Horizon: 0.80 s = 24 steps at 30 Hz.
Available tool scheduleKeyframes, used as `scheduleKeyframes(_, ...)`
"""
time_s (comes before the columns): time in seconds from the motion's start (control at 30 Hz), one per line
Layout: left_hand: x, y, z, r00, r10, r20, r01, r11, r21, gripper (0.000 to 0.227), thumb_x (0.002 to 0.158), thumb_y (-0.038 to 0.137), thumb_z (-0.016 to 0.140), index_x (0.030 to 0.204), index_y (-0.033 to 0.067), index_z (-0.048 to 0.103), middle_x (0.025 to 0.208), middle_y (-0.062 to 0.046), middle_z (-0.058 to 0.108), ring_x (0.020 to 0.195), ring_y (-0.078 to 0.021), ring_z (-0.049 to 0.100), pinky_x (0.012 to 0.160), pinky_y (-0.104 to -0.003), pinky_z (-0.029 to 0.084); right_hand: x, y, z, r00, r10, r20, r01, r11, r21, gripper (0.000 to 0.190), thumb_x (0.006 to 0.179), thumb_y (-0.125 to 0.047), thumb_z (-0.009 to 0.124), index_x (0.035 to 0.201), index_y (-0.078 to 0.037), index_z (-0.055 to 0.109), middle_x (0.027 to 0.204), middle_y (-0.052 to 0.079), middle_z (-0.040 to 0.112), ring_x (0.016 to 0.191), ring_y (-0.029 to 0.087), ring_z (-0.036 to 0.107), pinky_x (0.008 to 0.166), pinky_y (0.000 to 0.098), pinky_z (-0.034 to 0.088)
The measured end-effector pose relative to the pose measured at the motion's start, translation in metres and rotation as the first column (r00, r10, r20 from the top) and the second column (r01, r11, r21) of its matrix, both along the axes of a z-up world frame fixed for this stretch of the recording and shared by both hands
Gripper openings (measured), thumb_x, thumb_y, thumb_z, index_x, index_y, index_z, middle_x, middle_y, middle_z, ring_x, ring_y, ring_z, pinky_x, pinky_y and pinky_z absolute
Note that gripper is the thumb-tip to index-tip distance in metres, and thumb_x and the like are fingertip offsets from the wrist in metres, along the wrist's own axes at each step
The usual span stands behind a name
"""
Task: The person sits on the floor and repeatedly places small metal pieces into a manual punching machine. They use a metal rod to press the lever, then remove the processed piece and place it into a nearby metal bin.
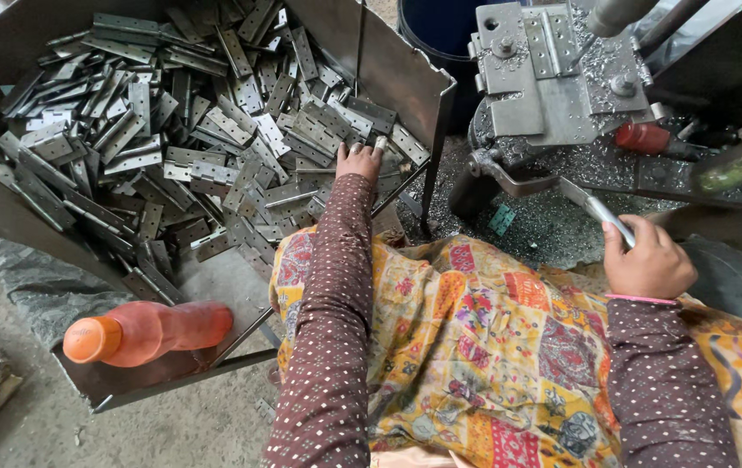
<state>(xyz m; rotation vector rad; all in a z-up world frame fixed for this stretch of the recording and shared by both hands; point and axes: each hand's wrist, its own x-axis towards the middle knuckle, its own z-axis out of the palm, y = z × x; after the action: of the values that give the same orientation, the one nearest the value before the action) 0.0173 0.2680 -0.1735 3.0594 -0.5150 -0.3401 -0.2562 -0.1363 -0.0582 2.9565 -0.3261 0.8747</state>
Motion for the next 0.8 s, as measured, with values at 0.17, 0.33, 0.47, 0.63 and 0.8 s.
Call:
scheduleKeyframes(0.17, -0.001, -0.002, -0.008, 1.000, 0.007, -0.030, -0.007, 1.000, -0.009, 0.049, 0.085, 0.016, 0.063, 0.132, 0.0148, 0.048, 0.129, -0.008, 0.057, 0.128, -0.0263, 0.047, 0.115, -0.051, 0.023, 0.000, 0.005, 0.005, 1.000, -0.007, -0.010, 0.007, 1.000, 0.019, 0.021, 0.103, -0.042, 0.072, 0.101, -0.021, 0.073, 0.087, 0.002, 0.070, 0.075, 0.023, 0.067, 0.069, 0.0354, 0.052)
scheduleKeyframes(0.33, -0.004, -0.001, -0.002, 0.996, 0.091, -0.015, -0.092, 0.992, -0.082, 0.030, 0.088, 0.016, 0.061, 0.118, 0.0181, 0.058, 0.118, -0.011, 0.061, 0.117, -0.0304, 0.057, 0.099, -0.048, 0.043, 0.002, 0.008, 0.010, 1.000, 0.010, 0.014, -0.010, 0.999, 0.031, 0.019, 0.101, -0.040, 0.071, 0.102, -0.020, 0.072, 0.088, 0.002, 0.070, 0.076, 0.023, 0.067, 0.073, 0.0367, 0.053)
scheduleKeyframes(0.47, -0.009, 0.008, 0.020, 0.988, 0.145, 0.043, -0.132, 0.966, -0.223, 0.025, 0.091, 0.011, 0.060, 0.113, 0.0218, 0.061, 0.113, -0.010, 0.063, 0.105, -0.0327, 0.063, 0.086, -0.046, 0.052, 0.003, 0.011, 0.013, 1.000, 0.009, 0.020, -0.010, 0.999, 0.044, 0.023, 0.104, -0.042, 0.073, 0.100, -0.019, 0.072, 0.088, 0.001, 0.071, 0.074, 0.023, 0.067, 0.071, 0.0365, 0.053)
scheduleKeyframes(0.63, -0.034, 0.002, 0.080, 0.898, 0.397, 0.190, -0.244, 0.808, -0.536, 0.036, 0.081, -0.005, 0.061, 0.112, 0.0121, 0.058, 0.108, -0.011, 0.068, 0.099, -0.0333, 0.066, 0.083, -0.045, 0.055, 0.004, 0.013, 0.021, 1.000, 0.015, 0.020, -0.017, 0.994, 0.106, 0.022, 0.103, -0.041, 0.071, 0.101, -0.018, 0.072, 0.088, 0.001, 0.071, 0.071, 0.021, 0.068, 0.068, 0.0358, 0.052)
scheduleKeyframes(0.8, -0.075, -0.025, 0.147, 0.872, 0.475, 0.118, -0.109, 0.424, -0.899, 0.043, 0.081, -0.013, 0.056, 0.119, 0.0072, 0.054, 0.109, -0.013, 0.071, 0.099, -0.0262, 0.072, 0.082, -0.036, 0.061, 0.008, 0.016, 0.021, 0.999, -0.015, 0.044, 0.012, 0.996, 0.084, 0.022, 0.100, -0.042, 0.069, 0.101, -0.020, 0.073, 0.088, 0.001, 0.072, 0.072, 0.022, 0.067, 0.065, 0.0355, 0.052)
